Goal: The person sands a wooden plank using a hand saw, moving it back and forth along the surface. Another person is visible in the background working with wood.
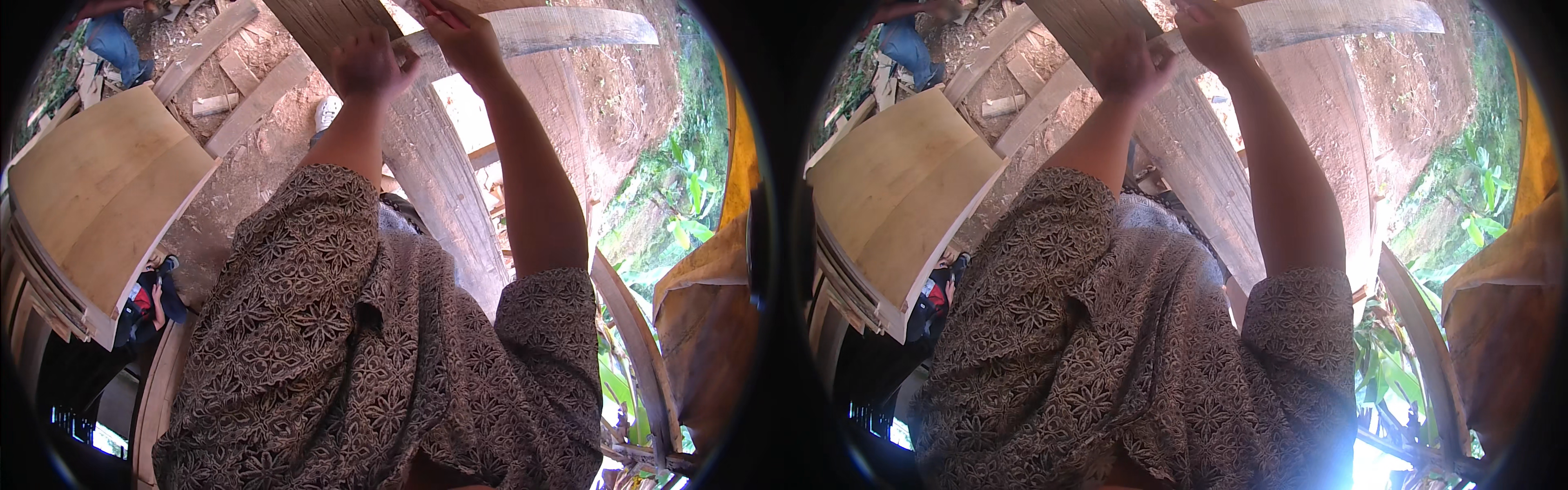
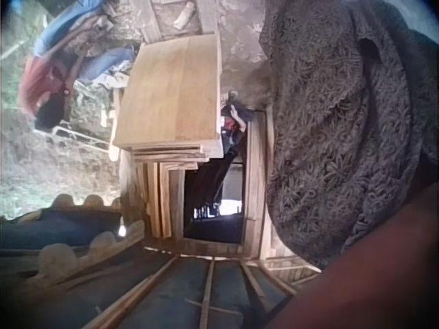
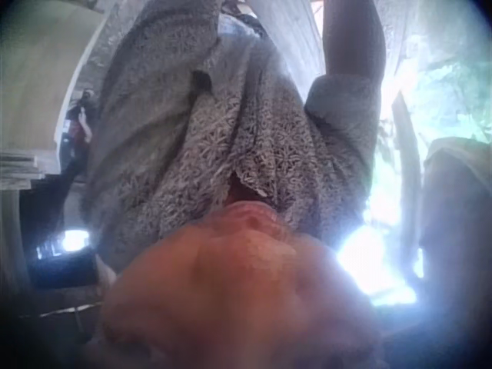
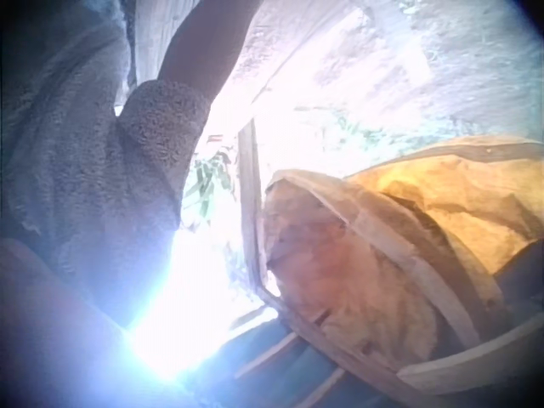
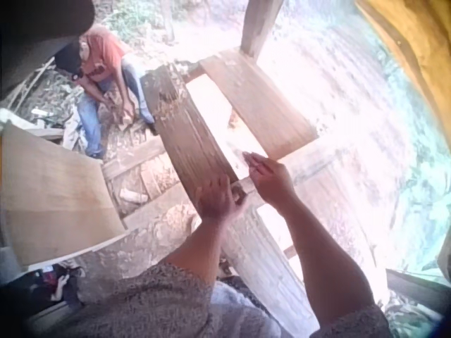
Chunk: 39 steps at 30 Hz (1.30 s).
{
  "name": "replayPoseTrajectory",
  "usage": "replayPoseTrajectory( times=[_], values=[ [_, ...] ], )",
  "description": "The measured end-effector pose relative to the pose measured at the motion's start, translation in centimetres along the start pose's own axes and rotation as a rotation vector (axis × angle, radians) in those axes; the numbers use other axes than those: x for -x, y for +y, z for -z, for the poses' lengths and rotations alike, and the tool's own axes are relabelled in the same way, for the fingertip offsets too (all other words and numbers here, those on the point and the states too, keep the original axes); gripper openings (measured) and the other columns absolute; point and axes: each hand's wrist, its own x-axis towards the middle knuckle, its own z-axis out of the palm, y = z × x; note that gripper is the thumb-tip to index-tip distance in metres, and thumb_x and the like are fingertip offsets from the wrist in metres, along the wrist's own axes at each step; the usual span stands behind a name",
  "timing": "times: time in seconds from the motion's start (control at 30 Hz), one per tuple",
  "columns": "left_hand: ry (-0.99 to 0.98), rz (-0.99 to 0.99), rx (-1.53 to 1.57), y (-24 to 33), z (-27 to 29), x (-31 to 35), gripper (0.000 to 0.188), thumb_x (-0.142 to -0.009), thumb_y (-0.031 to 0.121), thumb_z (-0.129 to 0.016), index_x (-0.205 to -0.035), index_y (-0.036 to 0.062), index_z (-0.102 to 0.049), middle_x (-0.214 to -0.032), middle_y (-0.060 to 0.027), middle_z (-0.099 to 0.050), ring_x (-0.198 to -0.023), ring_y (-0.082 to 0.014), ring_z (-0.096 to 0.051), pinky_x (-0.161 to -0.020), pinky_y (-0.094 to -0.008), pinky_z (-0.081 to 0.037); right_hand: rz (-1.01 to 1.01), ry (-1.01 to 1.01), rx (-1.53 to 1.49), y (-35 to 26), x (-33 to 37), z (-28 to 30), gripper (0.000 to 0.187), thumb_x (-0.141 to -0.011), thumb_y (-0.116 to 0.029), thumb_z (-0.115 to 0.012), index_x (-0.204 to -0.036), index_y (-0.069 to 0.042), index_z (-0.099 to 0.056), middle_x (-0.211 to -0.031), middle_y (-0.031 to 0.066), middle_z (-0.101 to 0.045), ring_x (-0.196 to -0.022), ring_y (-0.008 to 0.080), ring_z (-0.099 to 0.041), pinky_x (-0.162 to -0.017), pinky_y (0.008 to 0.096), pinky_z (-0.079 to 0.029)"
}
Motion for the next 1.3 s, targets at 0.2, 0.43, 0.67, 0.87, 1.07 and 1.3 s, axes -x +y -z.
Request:
replayPoseTrajectory(
  times=[0.2,0.43,0.67,0.87,1.07,1.3],
  values=[
    [0.194,-0.017,0.059,-0.9,-1.9,-0.6,0.056,-0.086,0.055,-0.062,-0.114,0.0061,-0.061,-0.109,-0.0171,-0.066,-0.106,-0.0361,-0.064,-0.09,-0.0537,-0.051,-0.123,0.017,0.135,-4.4,16.6,6.7,0.04,-0.102,-0.007,-0.061,-0.142,-0.004,-0.062,-0.138,0.0087,-0.068,-0.123,0.016,-0.065,-0.103,0.0303,-0.051],
    [0.267,0.043,0.197,-1.1,-1.8,-0.7,0.052,-0.084,0.054,-0.066,-0.108,0.0078,-0.058,-0.102,-0.0179,-0.065,-0.09,-0.0384,-0.066,-0.077,-0.0545,-0.054,-0.087,-0.104,0.39,-10.2,30.2,13.6,0.055,-0.097,0.002,-0.048,-0.152,0.008,-0.045,-0.148,0.0176,-0.059,-0.069,-0.0024,-0.049,-0.057,0.0152,-0.042],
    [0.163,0.057,0.016,-1.1,-1.6,-0.1,0.059,-0.085,0.057,-0.062,-0.115,0.007,-0.062,-0.112,-0.0133,-0.065,-0.107,-0.0318,-0.063,-0.091,-0.0516,-0.049,0.079,-0.08,0.105,-2.2,17.1,7.5,0.045,-0.1,0.0,-0.058,-0.145,0.0,-0.056,-0.142,0.0159,-0.064,-0.133,0.0232,-0.06,-0.11,0.0362,-0.049],
    [-0.035,0.027,0.077,-0.2,0.6,0.0,0.062,-0.085,0.058,-0.062,-0.121,0.0075,-0.063,-0.122,-0.012,-0.065,-0.118,-0.0281,-0.06,-0.097,-0.0481,-0.048,0.002,-0.031,-0.004,-3.1,1.2,0.2,0.031,-0.1,-0.01,-0.065,-0.126,0.008,-0.067,-0.123,0.0142,-0.074,-0.118,0.0171,-0.068,-0.099,0.028,-0.053],
    [0.173,0.026,0.03,-1.1,-1.3,0.0,0.059,-0.087,0.058,-0.057,-0.116,0.008,-0.064,-0.119,-0.0105,-0.066,-0.113,-0.0281,-0.064,-0.093,-0.0479,-0.049,-0.02,-0.029,0.023,-4.9,13.1,4.3,0.039,-0.103,-0.006,-0.061,-0.141,0.0,-0.061,-0.137,0.0121,-0.068,-0.128,0.0173,-0.063,-0.109,0.0304,-0.049],
    [0.226,0.036,0.144,-1.0,-1.9,-1.1,0.047,-0.085,0.051,-0.061,-0.104,0.0074,-0.06,-0.097,-0.0171,-0.067,-0.093,-0.0366,-0.068,-0.084,-0.054,-0.053,-0.227,0.097,0.172,-8.7,31.6,12.8,0.051,-0.102,-0.004,-0.059,-0.151,0.004,-0.048,-0.1,0.0057,-0.071,-0.06,-0.0009,-0.048,-0.053,0.017,-0.039]
  ],
)
